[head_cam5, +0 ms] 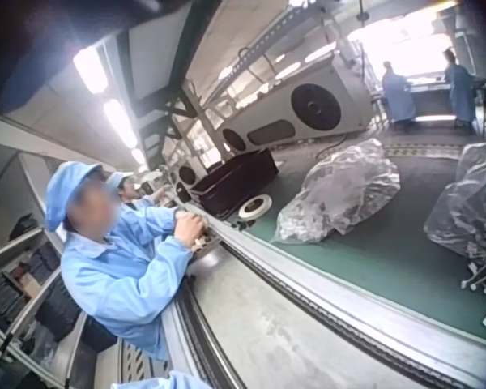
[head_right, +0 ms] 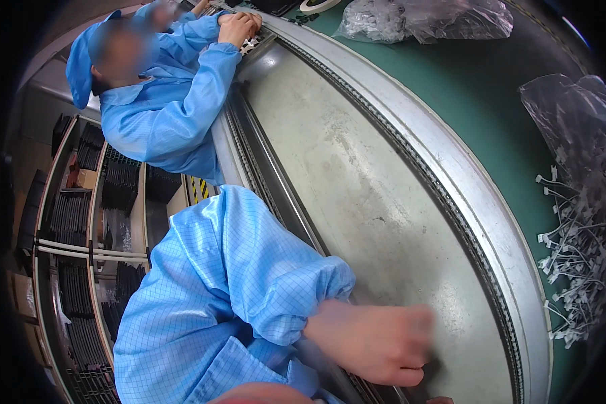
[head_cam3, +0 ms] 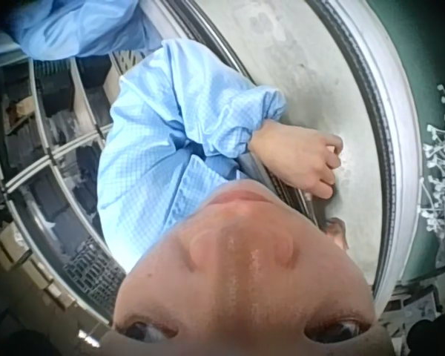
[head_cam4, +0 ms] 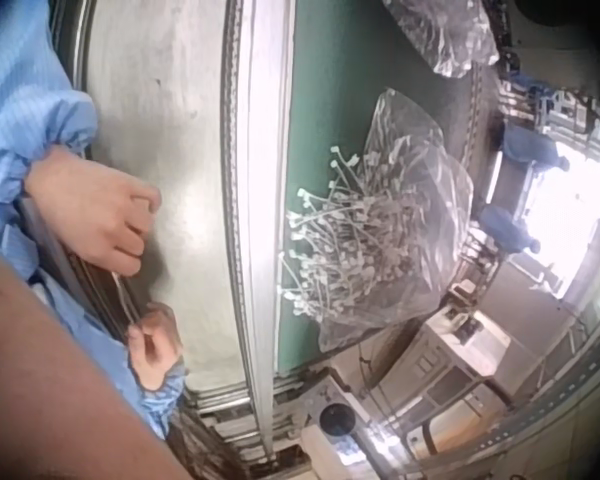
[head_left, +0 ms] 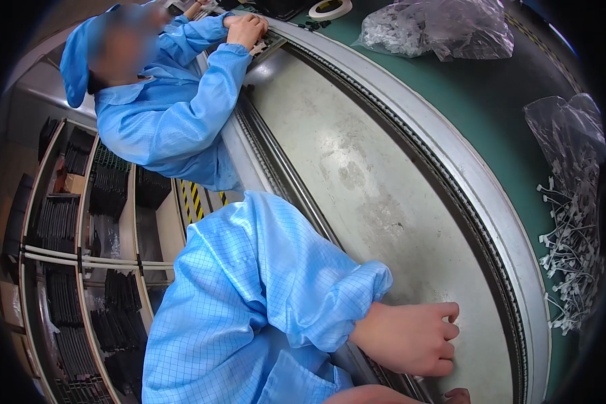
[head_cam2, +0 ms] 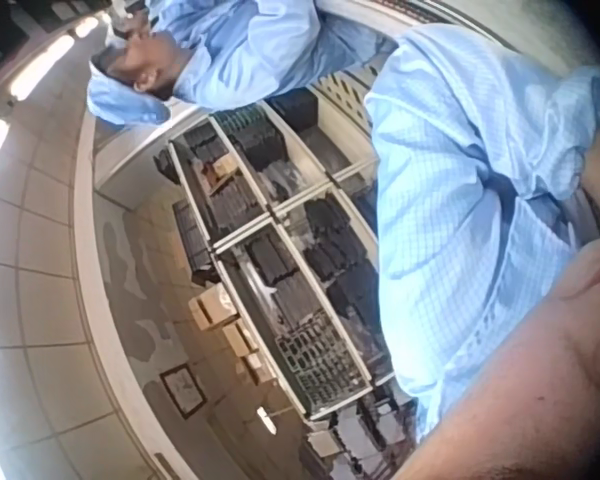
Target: Placing small electronic components onto a printed circuit board on an assembly line.
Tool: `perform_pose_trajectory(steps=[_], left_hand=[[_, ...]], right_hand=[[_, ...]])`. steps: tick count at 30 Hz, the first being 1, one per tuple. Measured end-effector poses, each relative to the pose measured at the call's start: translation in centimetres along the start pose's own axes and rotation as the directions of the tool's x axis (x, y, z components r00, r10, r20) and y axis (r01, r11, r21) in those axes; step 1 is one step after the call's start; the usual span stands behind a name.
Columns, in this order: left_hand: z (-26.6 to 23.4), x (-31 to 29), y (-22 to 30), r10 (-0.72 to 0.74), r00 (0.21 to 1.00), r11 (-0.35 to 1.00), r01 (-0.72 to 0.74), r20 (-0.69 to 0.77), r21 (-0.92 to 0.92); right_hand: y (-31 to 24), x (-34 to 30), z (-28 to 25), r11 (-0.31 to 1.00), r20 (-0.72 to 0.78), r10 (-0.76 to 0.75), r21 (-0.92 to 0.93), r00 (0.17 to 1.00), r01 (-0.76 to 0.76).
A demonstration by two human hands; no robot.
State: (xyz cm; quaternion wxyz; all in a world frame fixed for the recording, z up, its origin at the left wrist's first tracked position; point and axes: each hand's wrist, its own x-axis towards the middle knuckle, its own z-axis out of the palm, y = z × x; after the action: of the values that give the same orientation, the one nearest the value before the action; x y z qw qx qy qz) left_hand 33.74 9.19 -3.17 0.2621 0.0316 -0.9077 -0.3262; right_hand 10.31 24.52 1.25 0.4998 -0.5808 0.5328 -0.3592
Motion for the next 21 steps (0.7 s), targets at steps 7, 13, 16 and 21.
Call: perform_pose_trajectory(steps=[7, 13, 16, 21], left_hand=[[0.1, -0.2, 0.0, -0.023, 0.999, 0.999, 0.022, 0.025, 0.031], [-0.2, -0.1, 0.2, -0.013, 1.000, 1.000, 0.013, 0.022, 0.020], [0.3, 1.3, -0.1, 0.073, 0.997, 0.996, -0.072, 0.019, -0.043], [0.1, 0.1, -0.1, 0.020, 1.000, 1.000, -0.020, -0.011, -0.001]], right_hand=[[0.2, 0.4, -0.2, 1.000, 0.031, -0.004, 0.021, 1.000, 0.003], [-0.1, 0.4, -0.1, 1.000, 0.010, -0.006, 0.000, 1.000, 0.006], [4.4, 1.3, -4.7, 0.390, 0.644, -0.644, -0.190, 0.414, 0.901], [2.2, -1.9, -0.4, 1.000, 0.011, -0.002, -0.025, 1.000, 0.003]])
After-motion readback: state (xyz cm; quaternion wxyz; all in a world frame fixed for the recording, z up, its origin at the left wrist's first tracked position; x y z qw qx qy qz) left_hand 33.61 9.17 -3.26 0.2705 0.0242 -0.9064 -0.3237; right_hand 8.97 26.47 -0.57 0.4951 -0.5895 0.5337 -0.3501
